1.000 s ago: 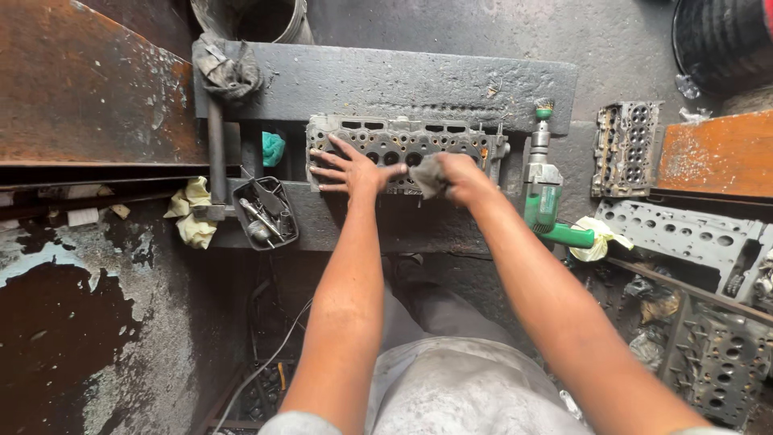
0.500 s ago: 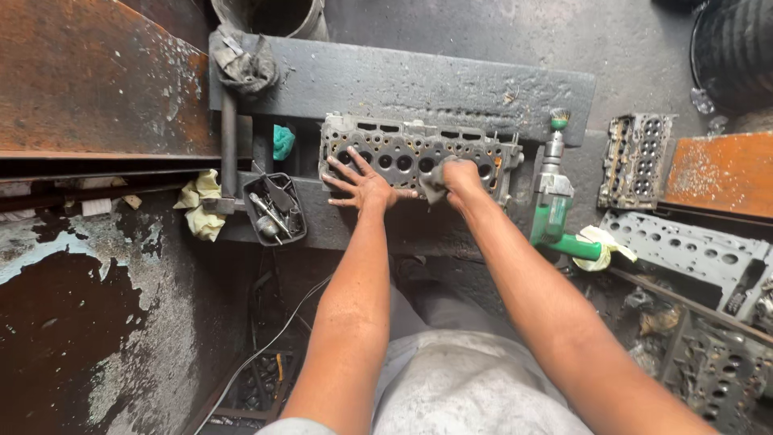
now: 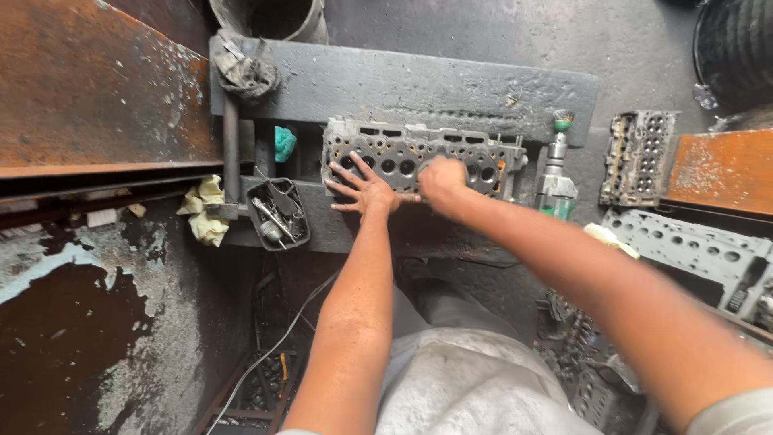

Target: The person cleans an engine cylinder head by using a drill with a wire-brush attachment to scrub surfaces and ports, then wipes the component with a dark cloth.

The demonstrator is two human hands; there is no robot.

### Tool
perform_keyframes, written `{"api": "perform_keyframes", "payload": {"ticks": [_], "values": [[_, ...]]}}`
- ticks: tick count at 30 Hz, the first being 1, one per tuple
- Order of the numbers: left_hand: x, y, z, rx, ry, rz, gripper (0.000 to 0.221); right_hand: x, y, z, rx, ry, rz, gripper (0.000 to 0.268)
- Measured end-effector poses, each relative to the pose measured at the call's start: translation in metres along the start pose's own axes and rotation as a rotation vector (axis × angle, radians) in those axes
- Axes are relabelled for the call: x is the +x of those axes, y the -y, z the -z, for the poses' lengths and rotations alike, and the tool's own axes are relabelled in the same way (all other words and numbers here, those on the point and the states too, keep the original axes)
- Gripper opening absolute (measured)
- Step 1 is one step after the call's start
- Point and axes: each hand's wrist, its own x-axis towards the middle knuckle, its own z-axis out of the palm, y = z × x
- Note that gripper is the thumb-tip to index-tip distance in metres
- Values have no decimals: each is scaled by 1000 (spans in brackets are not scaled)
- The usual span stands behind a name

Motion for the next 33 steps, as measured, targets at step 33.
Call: {"api": "perform_keyframes", "payload": {"ticks": [33], "values": [[2,1,-8,30,1,13,177,-6,1,-10,-29,9,86,22]]}}
